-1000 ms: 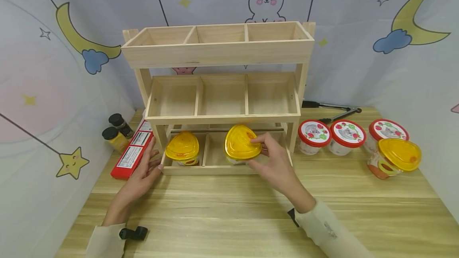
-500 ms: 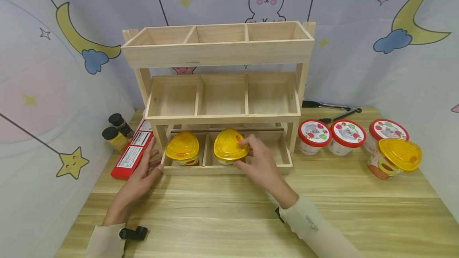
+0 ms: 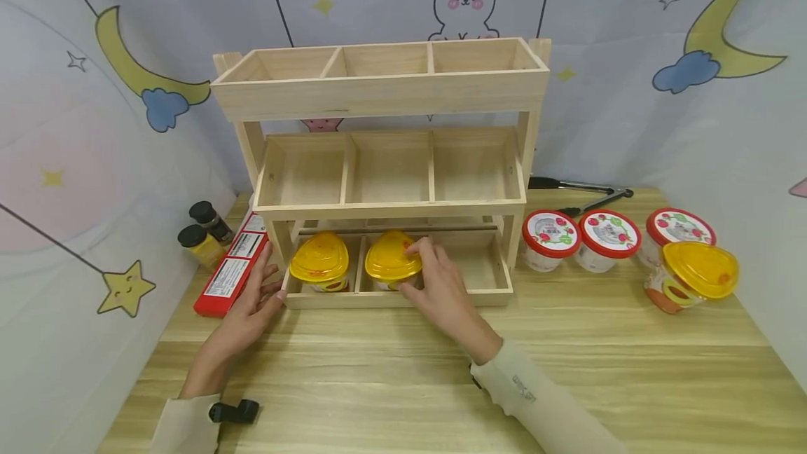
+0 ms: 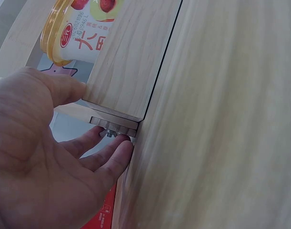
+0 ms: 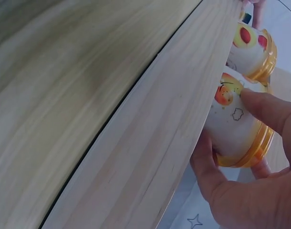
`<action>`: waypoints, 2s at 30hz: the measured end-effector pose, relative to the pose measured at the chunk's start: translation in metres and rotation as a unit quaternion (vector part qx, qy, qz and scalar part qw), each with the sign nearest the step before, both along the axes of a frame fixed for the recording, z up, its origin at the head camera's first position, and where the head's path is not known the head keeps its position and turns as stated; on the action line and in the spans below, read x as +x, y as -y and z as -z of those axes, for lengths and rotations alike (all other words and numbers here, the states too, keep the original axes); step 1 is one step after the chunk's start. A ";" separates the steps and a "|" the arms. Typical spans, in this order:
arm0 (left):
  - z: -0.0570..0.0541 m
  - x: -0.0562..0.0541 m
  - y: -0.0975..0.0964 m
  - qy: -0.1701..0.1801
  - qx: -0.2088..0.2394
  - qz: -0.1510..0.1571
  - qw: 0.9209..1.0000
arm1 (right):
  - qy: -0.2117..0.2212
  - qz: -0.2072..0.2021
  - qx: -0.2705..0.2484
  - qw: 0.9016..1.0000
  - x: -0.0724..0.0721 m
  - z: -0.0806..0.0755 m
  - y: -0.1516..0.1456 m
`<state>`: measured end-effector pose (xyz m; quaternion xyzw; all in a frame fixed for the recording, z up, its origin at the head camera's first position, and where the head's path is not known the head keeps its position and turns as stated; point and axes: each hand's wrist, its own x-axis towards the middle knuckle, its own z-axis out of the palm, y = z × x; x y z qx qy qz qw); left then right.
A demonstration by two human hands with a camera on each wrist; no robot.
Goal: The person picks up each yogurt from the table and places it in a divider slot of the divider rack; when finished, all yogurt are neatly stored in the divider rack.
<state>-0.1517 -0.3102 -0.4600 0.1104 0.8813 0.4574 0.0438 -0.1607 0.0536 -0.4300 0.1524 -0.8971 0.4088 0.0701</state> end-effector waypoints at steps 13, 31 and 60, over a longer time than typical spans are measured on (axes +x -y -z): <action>0.000 0.000 -0.002 0.000 0.002 0.002 1.000 | 0.002 -0.004 0.003 1.000 0.002 0.001 -0.006; 0.003 0.000 0.002 -0.005 -0.009 0.002 1.000 | 0.047 0.004 0.009 0.999 0.024 -0.024 -0.095; 0.003 -0.001 0.003 -0.007 0.004 0.004 1.000 | -0.083 0.266 0.034 0.960 0.055 -0.032 -0.252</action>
